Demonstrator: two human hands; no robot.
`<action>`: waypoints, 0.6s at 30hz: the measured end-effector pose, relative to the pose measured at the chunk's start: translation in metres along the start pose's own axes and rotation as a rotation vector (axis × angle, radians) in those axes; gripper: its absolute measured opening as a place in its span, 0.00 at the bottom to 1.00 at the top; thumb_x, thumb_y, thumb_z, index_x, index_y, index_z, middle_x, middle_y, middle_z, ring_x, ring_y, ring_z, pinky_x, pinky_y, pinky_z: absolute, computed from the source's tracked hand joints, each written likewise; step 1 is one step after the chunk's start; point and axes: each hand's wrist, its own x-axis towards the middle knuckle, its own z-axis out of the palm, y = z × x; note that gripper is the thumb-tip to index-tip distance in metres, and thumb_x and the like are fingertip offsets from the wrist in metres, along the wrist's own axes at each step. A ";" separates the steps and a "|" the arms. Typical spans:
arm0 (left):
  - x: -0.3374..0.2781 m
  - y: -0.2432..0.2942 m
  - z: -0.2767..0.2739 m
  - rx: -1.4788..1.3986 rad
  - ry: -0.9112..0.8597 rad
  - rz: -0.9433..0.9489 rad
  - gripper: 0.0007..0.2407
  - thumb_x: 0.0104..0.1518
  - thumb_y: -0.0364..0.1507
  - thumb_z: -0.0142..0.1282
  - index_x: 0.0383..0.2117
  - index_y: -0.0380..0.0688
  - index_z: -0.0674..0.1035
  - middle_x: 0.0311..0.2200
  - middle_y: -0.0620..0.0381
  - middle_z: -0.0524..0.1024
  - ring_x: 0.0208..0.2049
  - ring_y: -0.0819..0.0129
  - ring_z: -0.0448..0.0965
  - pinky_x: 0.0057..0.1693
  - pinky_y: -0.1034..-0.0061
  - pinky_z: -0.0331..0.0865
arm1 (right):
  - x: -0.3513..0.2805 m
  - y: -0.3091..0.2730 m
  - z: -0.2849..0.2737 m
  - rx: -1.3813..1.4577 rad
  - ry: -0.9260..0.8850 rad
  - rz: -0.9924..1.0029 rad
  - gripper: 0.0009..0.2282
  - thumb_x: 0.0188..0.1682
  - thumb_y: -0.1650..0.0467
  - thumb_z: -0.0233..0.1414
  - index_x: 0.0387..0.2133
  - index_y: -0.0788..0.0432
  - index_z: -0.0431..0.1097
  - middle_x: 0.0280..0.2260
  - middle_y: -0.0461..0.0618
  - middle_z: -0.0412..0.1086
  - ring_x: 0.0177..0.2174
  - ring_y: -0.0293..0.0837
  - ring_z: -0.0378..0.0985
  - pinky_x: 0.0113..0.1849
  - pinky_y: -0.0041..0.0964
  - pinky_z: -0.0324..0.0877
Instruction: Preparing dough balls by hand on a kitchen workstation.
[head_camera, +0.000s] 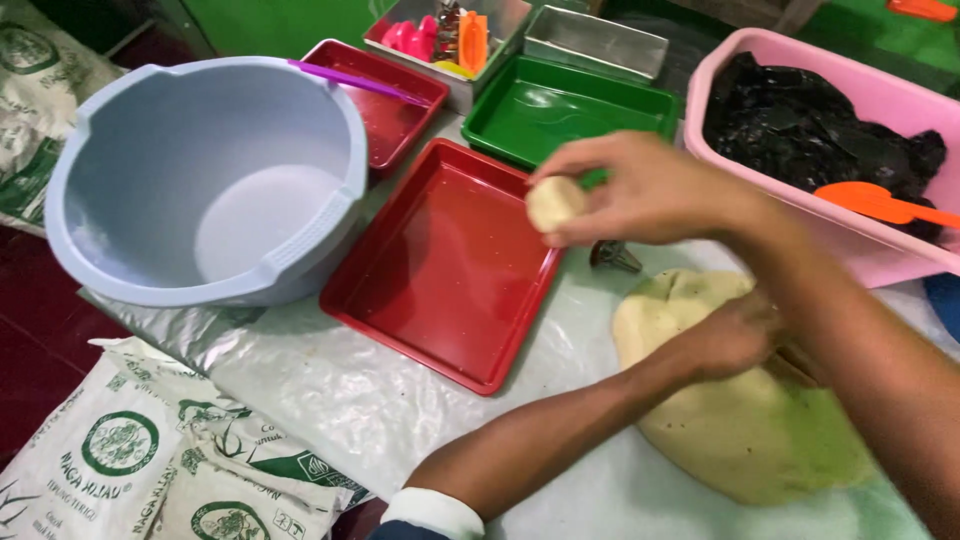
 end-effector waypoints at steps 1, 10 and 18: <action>0.020 -0.037 0.008 0.001 0.008 -0.001 0.33 0.59 0.49 0.25 0.68 0.39 0.52 0.71 0.32 0.52 0.66 0.34 0.60 0.67 0.40 0.59 | 0.023 0.003 0.013 0.000 -0.005 -0.006 0.23 0.32 0.71 0.65 0.47 0.52 0.77 0.42 0.45 0.82 0.36 0.40 0.87 0.40 0.33 0.81; 0.008 -0.020 0.015 -0.523 -0.019 0.013 0.39 0.54 0.43 0.54 0.70 0.31 0.57 0.31 0.43 0.79 0.36 0.57 0.80 0.45 0.64 0.71 | 0.144 0.005 0.096 -0.223 0.270 -0.206 0.14 0.35 0.72 0.59 0.36 0.59 0.77 0.34 0.54 0.80 0.29 0.58 0.81 0.32 0.49 0.77; 0.021 -0.041 0.022 -0.671 -0.038 0.033 0.43 0.49 0.45 0.61 0.69 0.34 0.54 0.30 0.38 0.75 0.28 0.57 0.79 0.34 0.68 0.72 | 0.156 0.013 0.107 -0.370 0.336 -0.233 0.16 0.36 0.73 0.63 0.38 0.65 0.71 0.35 0.61 0.74 0.29 0.60 0.79 0.31 0.50 0.77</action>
